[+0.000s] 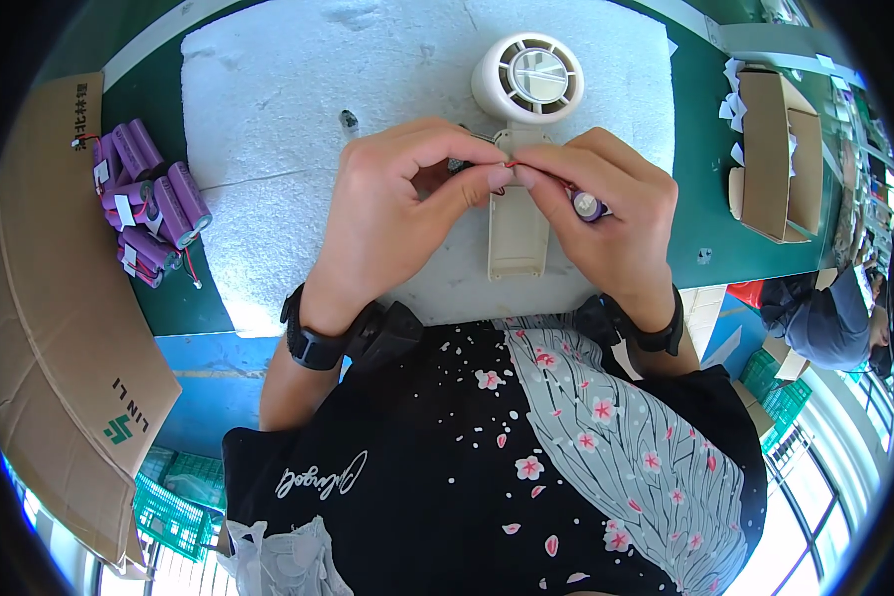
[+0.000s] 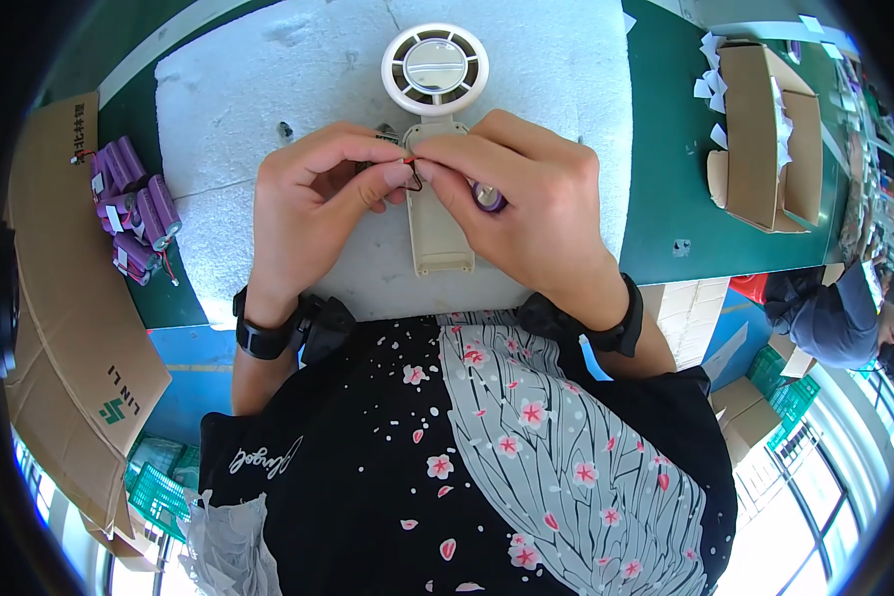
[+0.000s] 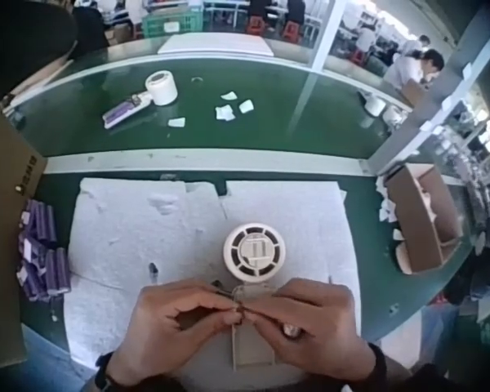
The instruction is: The person connects a circuit board to a battery pack, tests it by pressing a button, and fits the components into a plastic fan housing. They then set the assembly aside and repeat the process with a second battery pack and fan housing.
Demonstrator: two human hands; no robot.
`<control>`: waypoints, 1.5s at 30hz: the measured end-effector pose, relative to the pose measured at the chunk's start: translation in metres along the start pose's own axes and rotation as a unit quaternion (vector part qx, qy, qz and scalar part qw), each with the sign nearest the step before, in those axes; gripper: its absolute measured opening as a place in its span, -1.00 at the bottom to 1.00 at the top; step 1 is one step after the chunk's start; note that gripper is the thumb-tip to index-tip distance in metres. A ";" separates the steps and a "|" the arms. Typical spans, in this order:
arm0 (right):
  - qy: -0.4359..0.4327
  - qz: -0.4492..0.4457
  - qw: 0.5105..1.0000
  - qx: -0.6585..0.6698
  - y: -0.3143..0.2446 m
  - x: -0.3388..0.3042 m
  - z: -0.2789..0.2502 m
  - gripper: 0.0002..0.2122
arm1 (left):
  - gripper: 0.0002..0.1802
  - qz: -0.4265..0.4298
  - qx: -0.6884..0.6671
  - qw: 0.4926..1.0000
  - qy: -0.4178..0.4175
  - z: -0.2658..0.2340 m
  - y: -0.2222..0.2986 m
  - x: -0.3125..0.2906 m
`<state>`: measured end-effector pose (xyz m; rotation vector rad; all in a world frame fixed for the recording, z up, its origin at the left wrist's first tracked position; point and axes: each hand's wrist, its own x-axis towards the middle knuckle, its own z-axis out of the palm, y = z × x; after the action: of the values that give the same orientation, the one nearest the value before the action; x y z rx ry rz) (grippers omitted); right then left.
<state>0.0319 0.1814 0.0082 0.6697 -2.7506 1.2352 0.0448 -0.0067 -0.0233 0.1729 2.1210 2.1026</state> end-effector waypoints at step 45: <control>-0.079 -0.067 0.994 0.044 0.007 -0.002 0.001 -0.86 | -0.60 -0.053 -0.070 0.995 -0.045 -0.010 0.002 -0.002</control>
<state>0.0309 0.1852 0.0025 0.9831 -2.7310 1.3342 0.0449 -0.0169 -0.0215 0.1344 1.8822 2.1298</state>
